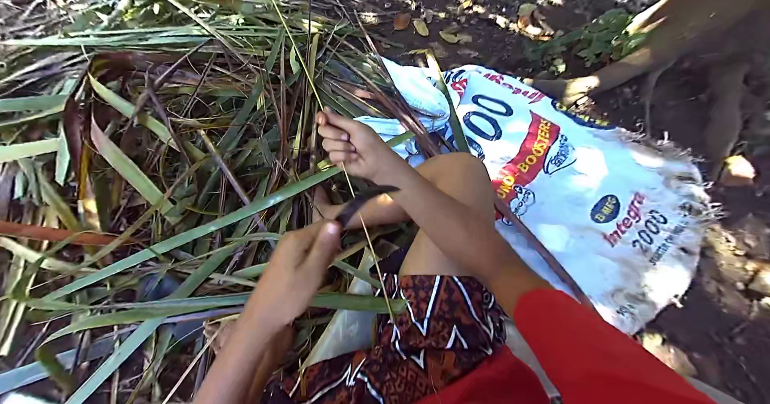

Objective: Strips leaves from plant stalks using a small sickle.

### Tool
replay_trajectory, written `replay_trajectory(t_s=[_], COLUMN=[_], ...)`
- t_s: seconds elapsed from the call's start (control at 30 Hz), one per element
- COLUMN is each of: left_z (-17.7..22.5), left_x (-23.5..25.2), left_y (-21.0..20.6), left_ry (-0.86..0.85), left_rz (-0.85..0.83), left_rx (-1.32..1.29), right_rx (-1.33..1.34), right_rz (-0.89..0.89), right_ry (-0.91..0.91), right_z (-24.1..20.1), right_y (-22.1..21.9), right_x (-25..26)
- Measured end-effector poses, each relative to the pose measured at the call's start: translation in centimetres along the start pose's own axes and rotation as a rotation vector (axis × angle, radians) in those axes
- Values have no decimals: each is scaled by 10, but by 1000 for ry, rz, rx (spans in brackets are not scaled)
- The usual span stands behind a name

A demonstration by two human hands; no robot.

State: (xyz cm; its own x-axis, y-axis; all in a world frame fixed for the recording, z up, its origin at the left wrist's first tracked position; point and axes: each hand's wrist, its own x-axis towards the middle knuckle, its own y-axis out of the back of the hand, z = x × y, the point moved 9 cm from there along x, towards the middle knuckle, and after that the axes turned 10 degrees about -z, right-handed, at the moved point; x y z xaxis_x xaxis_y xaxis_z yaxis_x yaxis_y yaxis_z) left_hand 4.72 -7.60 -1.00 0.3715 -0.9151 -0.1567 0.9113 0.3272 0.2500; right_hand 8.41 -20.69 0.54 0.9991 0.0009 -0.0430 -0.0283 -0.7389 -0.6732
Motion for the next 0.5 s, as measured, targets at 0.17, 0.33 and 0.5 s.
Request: replay_trajectory(t_s=[0.17, 0.33, 0.5], left_z=[-18, -31, -26], left_x=[17, 28, 30], left_y=[-37, -51, -55], left_ry=[-12, 18, 37], left_rz=[-95, -85, -46], left_rx=[276, 391, 428], right_rx=[203, 525, 693], right_rz=[-32, 155, 381], right_ry=[109, 106, -16], right_z=[6, 18, 35], right_y=[62, 89, 104], right_x=[32, 36, 34])
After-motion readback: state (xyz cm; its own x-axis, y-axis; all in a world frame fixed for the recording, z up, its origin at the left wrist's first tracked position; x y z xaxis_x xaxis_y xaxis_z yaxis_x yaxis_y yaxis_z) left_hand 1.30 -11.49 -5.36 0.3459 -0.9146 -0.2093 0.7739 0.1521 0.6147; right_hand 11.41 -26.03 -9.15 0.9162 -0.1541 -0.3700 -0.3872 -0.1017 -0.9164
